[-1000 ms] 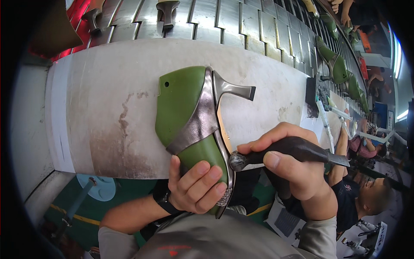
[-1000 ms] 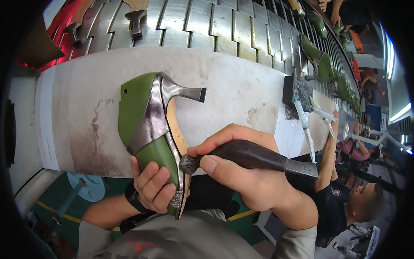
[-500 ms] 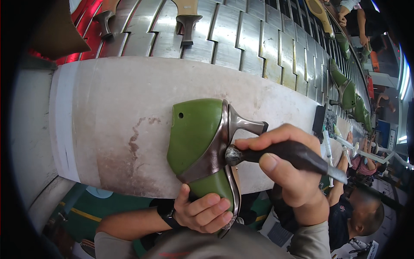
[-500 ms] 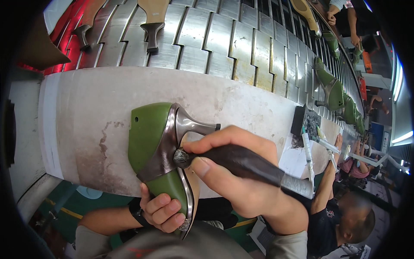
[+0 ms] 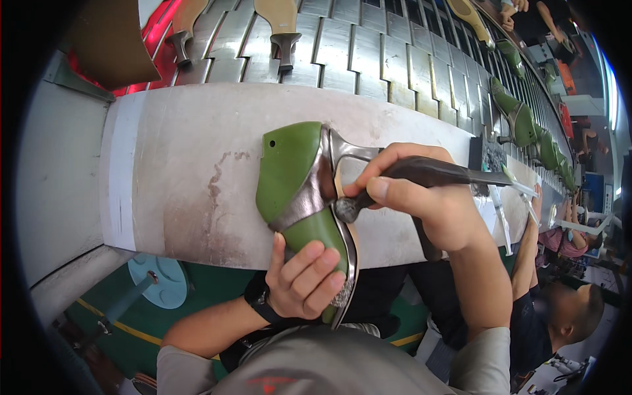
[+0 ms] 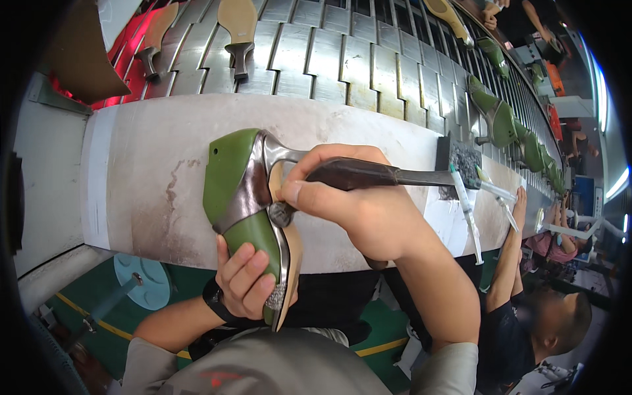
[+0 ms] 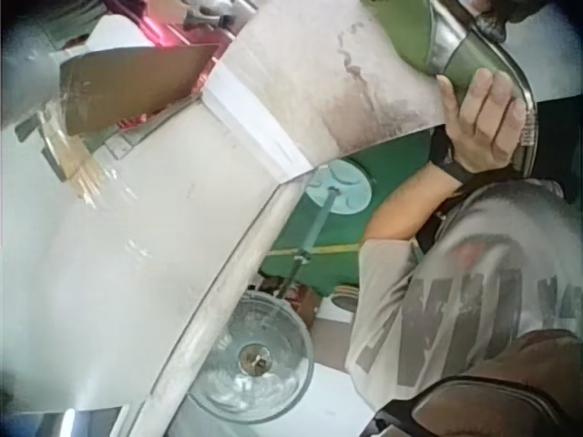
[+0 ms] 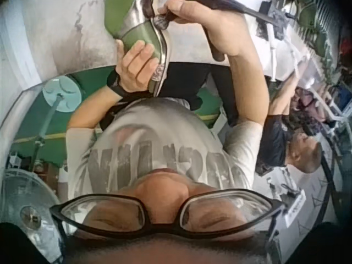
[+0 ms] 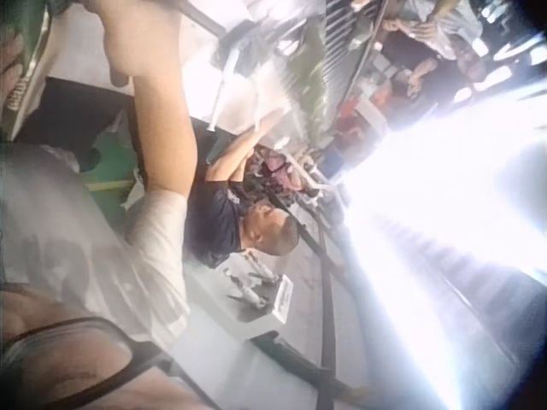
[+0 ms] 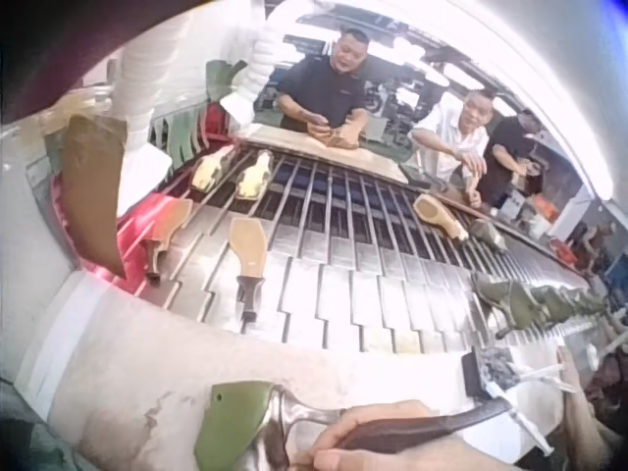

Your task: The person attaches soles to shoes on lasts by hand, taps the edges with a hammer, applies adhesive into seams using a syringe, and retrieves additional shoe parts from a conveyor belt.

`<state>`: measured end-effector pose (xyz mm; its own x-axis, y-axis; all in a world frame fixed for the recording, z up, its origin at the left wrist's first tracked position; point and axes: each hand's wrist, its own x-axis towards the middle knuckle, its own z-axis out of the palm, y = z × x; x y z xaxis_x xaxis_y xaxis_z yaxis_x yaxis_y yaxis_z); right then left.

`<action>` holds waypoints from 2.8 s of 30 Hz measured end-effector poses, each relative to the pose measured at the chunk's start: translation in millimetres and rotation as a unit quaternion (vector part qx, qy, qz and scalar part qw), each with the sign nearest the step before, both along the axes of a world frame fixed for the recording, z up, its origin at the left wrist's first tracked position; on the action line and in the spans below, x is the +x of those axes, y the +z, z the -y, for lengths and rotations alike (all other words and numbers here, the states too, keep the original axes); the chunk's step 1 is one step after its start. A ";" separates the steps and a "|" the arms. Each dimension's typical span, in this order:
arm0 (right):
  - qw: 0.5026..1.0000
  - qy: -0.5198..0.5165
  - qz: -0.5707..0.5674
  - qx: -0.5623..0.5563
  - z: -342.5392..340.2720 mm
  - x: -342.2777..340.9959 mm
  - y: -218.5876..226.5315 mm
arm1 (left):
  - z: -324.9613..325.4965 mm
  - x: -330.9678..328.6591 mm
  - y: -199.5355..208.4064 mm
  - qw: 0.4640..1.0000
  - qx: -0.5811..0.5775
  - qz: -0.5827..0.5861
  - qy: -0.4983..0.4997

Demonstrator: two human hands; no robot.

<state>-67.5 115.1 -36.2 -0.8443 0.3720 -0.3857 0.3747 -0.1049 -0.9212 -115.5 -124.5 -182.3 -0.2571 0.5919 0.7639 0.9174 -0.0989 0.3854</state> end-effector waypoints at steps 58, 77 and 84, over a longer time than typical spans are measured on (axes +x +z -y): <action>0.949 -0.185 -0.178 -0.183 207.3 119.0 -50.3 | 24.9 -97.9 94.4 0.657 0.022 0.728 -0.192; 0.916 -0.210 -0.174 -0.294 212.2 130.7 -53.7 | 17.0 -81.9 86.5 0.583 0.044 0.799 -0.141; 0.888 -0.170 -0.204 -0.376 196.7 125.6 -55.6 | 12.0 -90.3 100.3 0.634 0.130 0.730 -0.217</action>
